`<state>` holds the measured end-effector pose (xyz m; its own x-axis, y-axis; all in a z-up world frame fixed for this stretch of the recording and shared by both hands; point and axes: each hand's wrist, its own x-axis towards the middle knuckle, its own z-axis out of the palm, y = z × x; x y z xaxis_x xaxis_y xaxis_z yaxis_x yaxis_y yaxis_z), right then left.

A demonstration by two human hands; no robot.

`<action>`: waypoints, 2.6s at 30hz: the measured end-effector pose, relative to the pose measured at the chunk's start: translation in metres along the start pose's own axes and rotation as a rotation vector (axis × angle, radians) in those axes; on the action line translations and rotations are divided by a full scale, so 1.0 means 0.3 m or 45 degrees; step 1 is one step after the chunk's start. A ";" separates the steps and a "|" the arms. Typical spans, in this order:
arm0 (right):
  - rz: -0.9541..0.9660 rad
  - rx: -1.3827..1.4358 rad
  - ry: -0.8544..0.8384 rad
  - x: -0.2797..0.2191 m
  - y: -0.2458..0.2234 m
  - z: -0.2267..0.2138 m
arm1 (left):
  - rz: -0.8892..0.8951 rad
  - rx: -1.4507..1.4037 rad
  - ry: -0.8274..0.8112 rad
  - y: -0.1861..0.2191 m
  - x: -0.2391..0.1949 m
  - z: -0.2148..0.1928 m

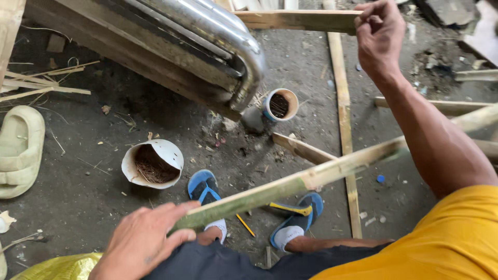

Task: The person measures a bamboo pole with a tape measure and marks it with a pencil. They then pick up nails from a container and hammer them into the bamboo pole at the marked locations.

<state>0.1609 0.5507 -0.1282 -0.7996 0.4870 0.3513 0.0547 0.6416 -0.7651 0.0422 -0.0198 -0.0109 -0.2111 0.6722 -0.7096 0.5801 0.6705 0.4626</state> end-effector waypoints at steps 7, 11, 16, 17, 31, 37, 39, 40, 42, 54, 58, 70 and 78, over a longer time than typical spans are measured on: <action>-0.880 -0.678 0.083 -0.295 -0.703 -0.259 | -0.053 0.180 0.605 0.061 -0.113 0.102; -0.875 -0.787 0.130 -0.515 -0.964 -0.293 | 0.203 0.275 1.164 0.018 -0.120 0.211; -0.547 -0.455 0.169 -0.587 -1.041 -0.059 | 0.490 0.391 1.531 -0.022 -0.073 0.226; -0.462 -0.417 0.131 -0.577 -1.030 0.027 | 0.544 0.357 1.536 -0.036 -0.062 0.214; 0.031 -0.373 -0.220 -0.554 -0.985 0.681 | 0.701 -1.422 1.907 -0.309 0.285 0.397; -0.008 -0.371 -0.204 -0.594 -0.991 0.700 | 1.041 -0.768 1.354 -0.163 0.392 0.487; -0.022 -0.330 -0.237 -0.599 -1.010 0.703 | 1.144 -0.845 1.245 -0.123 0.407 0.421; -0.052 -0.298 -0.254 -0.600 -1.022 0.701 | 1.081 -0.819 1.211 -0.121 0.398 0.391; -0.207 -0.271 -0.303 -0.603 -1.041 0.677 | 0.961 -0.768 1.142 -0.129 0.372 0.347; -0.730 -0.612 -0.693 -0.601 -1.087 0.683 | 0.548 -0.654 1.233 -0.371 0.216 0.431; -0.721 -0.847 -0.665 -0.638 -1.115 0.713 | 0.793 -0.704 1.306 -0.369 0.222 0.434; -0.866 -0.962 -0.976 -0.566 -0.985 0.520 | 0.790 -0.662 1.274 -0.335 0.210 0.424; -0.911 -1.089 -0.783 -0.644 -0.910 0.577 | 0.783 -0.589 1.281 -0.304 0.198 0.434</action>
<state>0.1970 0.1790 -0.0808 -0.9419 -0.3308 0.0575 -0.3182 0.9341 0.1619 0.0792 -0.0820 -0.1646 -0.6261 0.7153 0.3104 0.5095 0.0739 0.8573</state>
